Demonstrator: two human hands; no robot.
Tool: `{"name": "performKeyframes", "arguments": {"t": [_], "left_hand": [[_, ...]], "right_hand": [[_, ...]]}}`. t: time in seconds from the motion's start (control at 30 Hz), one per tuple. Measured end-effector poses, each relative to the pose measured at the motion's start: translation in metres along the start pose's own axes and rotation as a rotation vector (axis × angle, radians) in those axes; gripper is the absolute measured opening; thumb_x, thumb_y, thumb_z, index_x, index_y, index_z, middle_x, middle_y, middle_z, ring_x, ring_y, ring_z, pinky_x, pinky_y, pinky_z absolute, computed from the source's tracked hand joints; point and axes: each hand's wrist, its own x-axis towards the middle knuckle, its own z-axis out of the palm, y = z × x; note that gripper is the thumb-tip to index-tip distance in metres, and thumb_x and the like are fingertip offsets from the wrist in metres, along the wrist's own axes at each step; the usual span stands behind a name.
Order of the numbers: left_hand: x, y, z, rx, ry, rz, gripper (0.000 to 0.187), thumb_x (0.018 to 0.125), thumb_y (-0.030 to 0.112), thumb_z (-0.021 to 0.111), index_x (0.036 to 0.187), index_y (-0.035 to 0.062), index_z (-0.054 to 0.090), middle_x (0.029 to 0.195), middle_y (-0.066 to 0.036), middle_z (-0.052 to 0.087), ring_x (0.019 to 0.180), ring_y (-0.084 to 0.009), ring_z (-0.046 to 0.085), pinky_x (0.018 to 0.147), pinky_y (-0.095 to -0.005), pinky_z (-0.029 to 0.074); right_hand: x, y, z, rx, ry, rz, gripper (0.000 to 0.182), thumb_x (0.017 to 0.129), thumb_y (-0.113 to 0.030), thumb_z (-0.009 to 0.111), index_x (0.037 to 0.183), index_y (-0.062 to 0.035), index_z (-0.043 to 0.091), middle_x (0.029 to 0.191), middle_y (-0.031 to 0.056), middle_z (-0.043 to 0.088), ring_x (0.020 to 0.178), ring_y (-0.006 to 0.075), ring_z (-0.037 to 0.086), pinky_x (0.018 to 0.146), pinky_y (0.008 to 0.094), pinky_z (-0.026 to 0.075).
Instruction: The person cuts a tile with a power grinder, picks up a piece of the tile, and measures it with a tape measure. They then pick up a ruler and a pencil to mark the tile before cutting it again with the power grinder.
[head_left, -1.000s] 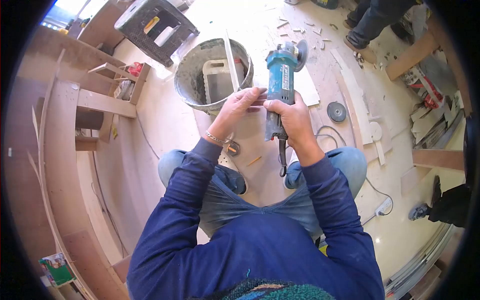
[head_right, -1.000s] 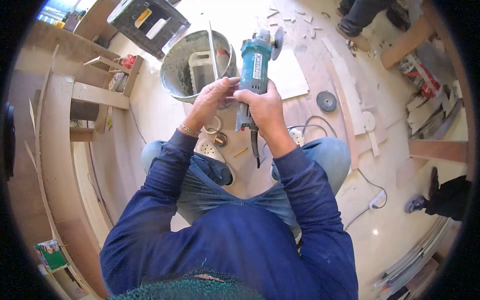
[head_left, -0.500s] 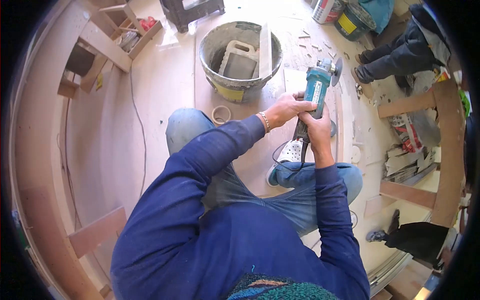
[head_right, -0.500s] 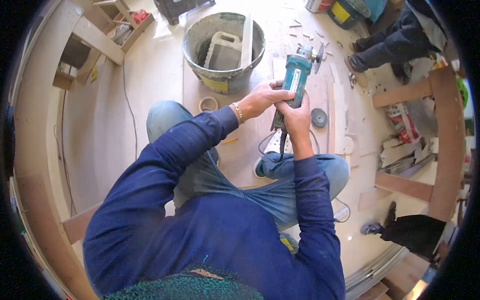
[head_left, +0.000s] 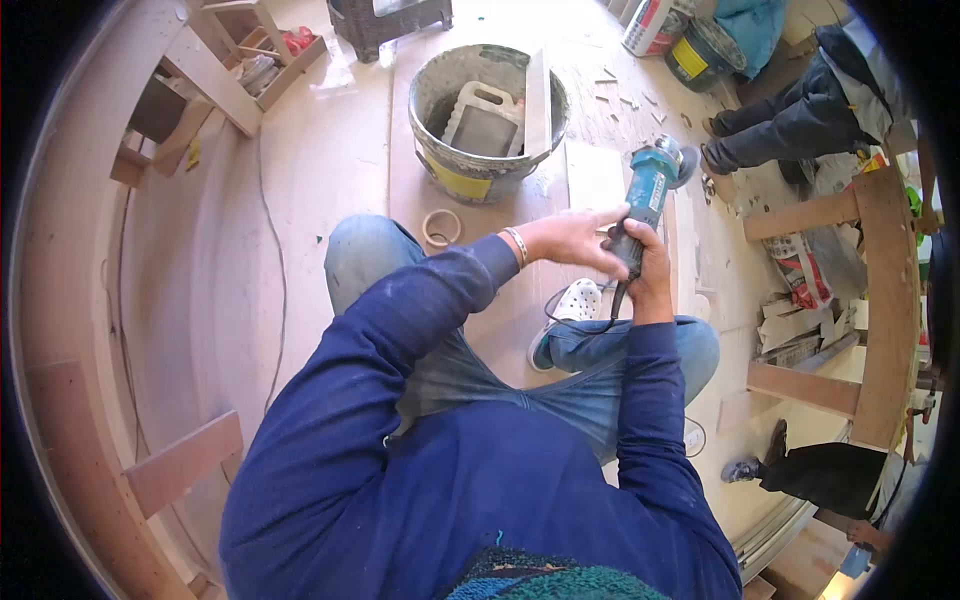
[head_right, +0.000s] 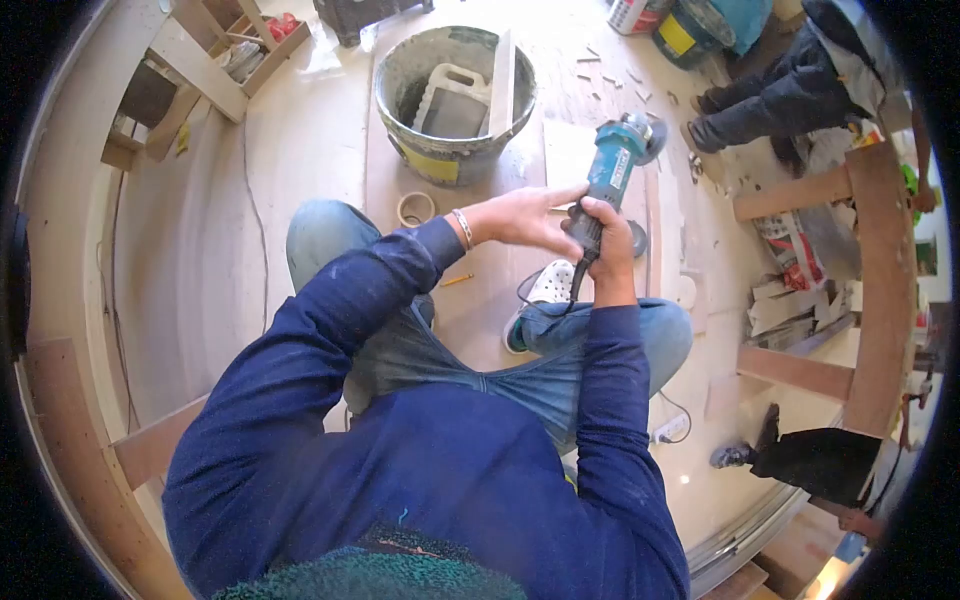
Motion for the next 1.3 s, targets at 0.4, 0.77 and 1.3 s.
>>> {"name": "performKeyframes", "arguments": {"t": [0.4,0.77,1.3], "left_hand": [[-0.003,0.008,0.012,0.481,0.130,0.239,0.058,0.076,0.037,0.074,0.121,0.0020,0.062,0.111,-0.017,0.067,0.112,-0.0317,0.063,0.102,-0.0452,0.044],[-0.001,-0.004,0.026,0.409,0.159,0.209,0.058,0.081,0.031,0.067,0.126,-0.0030,0.055,0.120,-0.023,0.063,0.118,-0.0341,0.059,0.107,-0.0450,0.039],[-0.012,-0.012,0.040,0.539,0.271,0.218,0.066,0.094,0.044,0.061,0.135,-0.0062,0.049,0.130,-0.027,0.058,0.127,-0.0383,0.052,0.109,-0.0475,0.037]], "right_hand": [[0.004,-0.003,-0.008,0.128,-0.102,0.065,0.024,0.089,-0.020,0.064,0.101,0.0008,0.062,0.081,0.0112,0.069,0.066,0.0238,0.069,0.062,0.0351,0.058],[0.017,0.007,-0.016,0.182,0.017,0.053,0.020,0.088,-0.016,0.066,0.102,-0.0025,0.060,0.087,0.0078,0.068,0.070,0.0205,0.069,0.065,0.0336,0.059],[0.019,0.011,-0.013,0.191,-0.025,0.100,0.022,0.087,-0.016,0.066,0.103,-0.0018,0.059,0.089,0.0083,0.068,0.072,0.0210,0.069,0.065,0.0340,0.059]]}}
